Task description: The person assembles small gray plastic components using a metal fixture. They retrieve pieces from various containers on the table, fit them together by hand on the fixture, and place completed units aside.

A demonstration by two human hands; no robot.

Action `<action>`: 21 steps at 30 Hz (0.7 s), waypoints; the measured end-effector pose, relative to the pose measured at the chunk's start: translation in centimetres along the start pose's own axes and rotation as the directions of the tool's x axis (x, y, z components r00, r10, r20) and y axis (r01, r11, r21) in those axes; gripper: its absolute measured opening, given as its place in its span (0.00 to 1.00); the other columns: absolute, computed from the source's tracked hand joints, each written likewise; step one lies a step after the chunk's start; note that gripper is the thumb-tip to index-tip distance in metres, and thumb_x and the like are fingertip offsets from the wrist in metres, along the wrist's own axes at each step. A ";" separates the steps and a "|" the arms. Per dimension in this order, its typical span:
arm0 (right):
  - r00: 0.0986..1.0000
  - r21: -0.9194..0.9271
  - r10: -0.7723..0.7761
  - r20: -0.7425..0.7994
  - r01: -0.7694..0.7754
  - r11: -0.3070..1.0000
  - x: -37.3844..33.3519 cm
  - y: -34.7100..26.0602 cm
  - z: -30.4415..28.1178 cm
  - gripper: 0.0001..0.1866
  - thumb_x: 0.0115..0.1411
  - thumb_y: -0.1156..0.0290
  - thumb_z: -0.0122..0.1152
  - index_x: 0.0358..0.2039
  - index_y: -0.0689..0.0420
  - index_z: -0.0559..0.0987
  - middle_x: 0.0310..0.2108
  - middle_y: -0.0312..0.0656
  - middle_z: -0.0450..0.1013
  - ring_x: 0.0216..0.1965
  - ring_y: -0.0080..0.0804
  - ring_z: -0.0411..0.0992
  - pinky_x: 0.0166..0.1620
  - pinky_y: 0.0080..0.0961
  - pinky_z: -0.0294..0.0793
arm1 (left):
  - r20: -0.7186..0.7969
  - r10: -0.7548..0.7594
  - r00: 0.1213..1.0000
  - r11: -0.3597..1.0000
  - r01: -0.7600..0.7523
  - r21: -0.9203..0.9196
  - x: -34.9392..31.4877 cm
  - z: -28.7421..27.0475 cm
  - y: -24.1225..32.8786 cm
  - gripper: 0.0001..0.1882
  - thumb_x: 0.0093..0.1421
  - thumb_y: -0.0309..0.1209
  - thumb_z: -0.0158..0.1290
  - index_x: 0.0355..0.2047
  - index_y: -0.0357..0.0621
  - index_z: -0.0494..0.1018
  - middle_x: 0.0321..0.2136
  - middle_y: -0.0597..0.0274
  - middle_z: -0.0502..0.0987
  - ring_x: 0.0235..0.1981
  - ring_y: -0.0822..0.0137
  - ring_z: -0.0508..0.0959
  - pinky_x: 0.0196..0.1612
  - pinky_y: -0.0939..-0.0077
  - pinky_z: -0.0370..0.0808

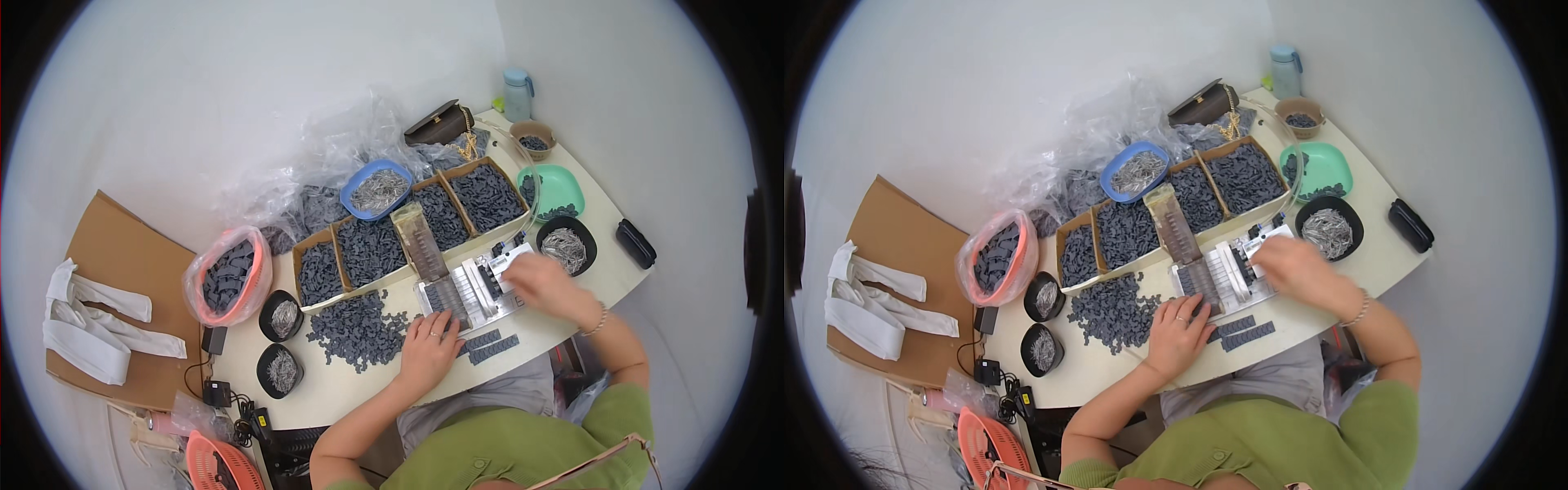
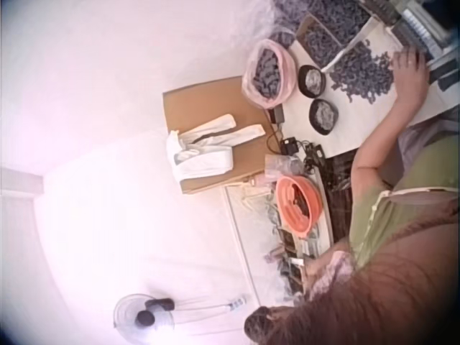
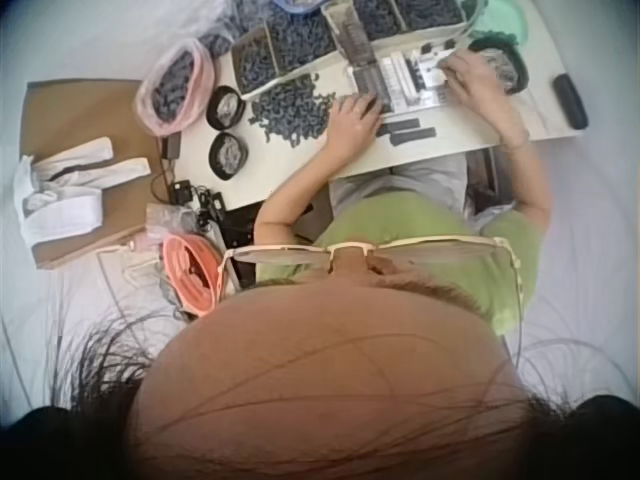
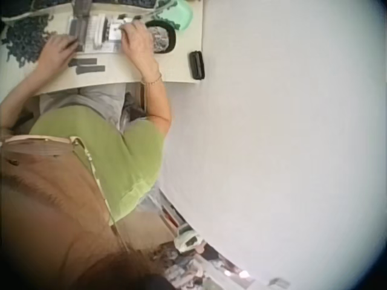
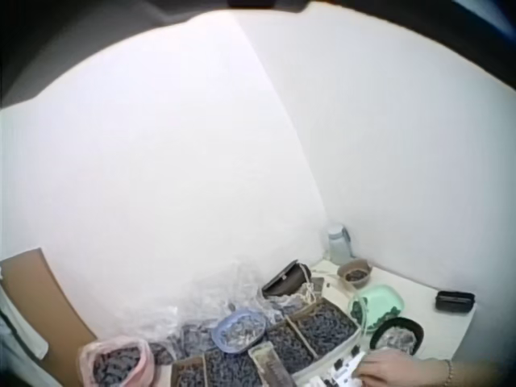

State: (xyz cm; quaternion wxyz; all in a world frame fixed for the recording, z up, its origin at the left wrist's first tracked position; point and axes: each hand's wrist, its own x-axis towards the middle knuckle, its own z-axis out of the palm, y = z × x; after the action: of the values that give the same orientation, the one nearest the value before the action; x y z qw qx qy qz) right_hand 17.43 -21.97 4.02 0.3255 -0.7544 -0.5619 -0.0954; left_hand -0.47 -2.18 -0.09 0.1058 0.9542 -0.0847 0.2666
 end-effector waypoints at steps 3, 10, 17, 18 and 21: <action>0.969 -0.016 -0.230 0.087 0.233 0.972 1.4 -1.9 4.4 0.07 0.47 0.74 0.57 0.29 0.57 0.76 0.27 0.39 0.71 0.33 0.36 0.72 0.37 0.30 0.73 | -0.009 -0.057 0.998 0.998 0.057 0.009 0.0 -1.6 0.1 0.17 0.48 0.31 0.62 0.40 0.42 0.77 0.43 0.54 0.74 0.44 0.54 0.73 0.46 0.61 0.67; 0.917 -0.017 -0.329 0.225 0.341 0.940 2.1 -2.4 7.3 0.05 0.48 0.72 0.55 0.27 0.55 0.77 0.29 0.38 0.69 0.36 0.34 0.70 0.38 0.27 0.72 | -0.109 -0.271 0.956 0.953 0.283 0.105 -2.5 -6.3 -6.3 0.18 0.46 0.30 0.63 0.40 0.42 0.76 0.44 0.54 0.74 0.45 0.53 0.72 0.49 0.58 0.66; 0.939 0.109 -0.334 -0.085 0.342 0.933 4.0 -4.6 0.6 0.10 0.47 0.75 0.61 0.32 0.53 0.80 0.34 0.36 0.71 0.38 0.36 0.70 0.45 0.35 0.69 | -0.216 -0.439 0.872 0.827 0.486 0.282 -5.0 -10.6 -14.9 0.12 0.50 0.27 0.59 0.37 0.41 0.76 0.38 0.52 0.75 0.41 0.51 0.73 0.45 0.59 0.68; 0.897 0.172 -0.329 -0.294 0.388 0.905 5.0 -6.9 -2.8 0.08 0.48 0.77 0.61 0.31 0.53 0.80 0.33 0.36 0.70 0.37 0.35 0.70 0.47 0.32 0.69 | -0.215 -0.505 0.836 0.777 0.549 0.310 -6.1 -11.5 -16.5 0.10 0.51 0.26 0.57 0.36 0.40 0.76 0.36 0.52 0.75 0.39 0.51 0.73 0.44 0.59 0.68; 0.741 0.467 -0.346 -0.576 0.646 0.605 2.1 -12.7 -10.5 0.05 0.55 0.77 0.55 0.24 0.52 0.72 0.29 0.36 0.66 0.35 0.32 0.65 0.48 0.41 0.71 | -0.140 -0.594 0.793 0.738 0.605 0.299 -7.7 -11.9 -21.7 0.07 0.52 0.25 0.56 0.32 0.38 0.76 0.32 0.49 0.76 0.36 0.48 0.74 0.41 0.57 0.70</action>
State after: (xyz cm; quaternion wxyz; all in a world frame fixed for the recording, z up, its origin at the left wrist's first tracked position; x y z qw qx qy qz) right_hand 8.90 -24.61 18.01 0.6358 -0.3628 -0.6646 -0.1499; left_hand -8.03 22.48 2.40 0.0272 0.9295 0.2741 0.2454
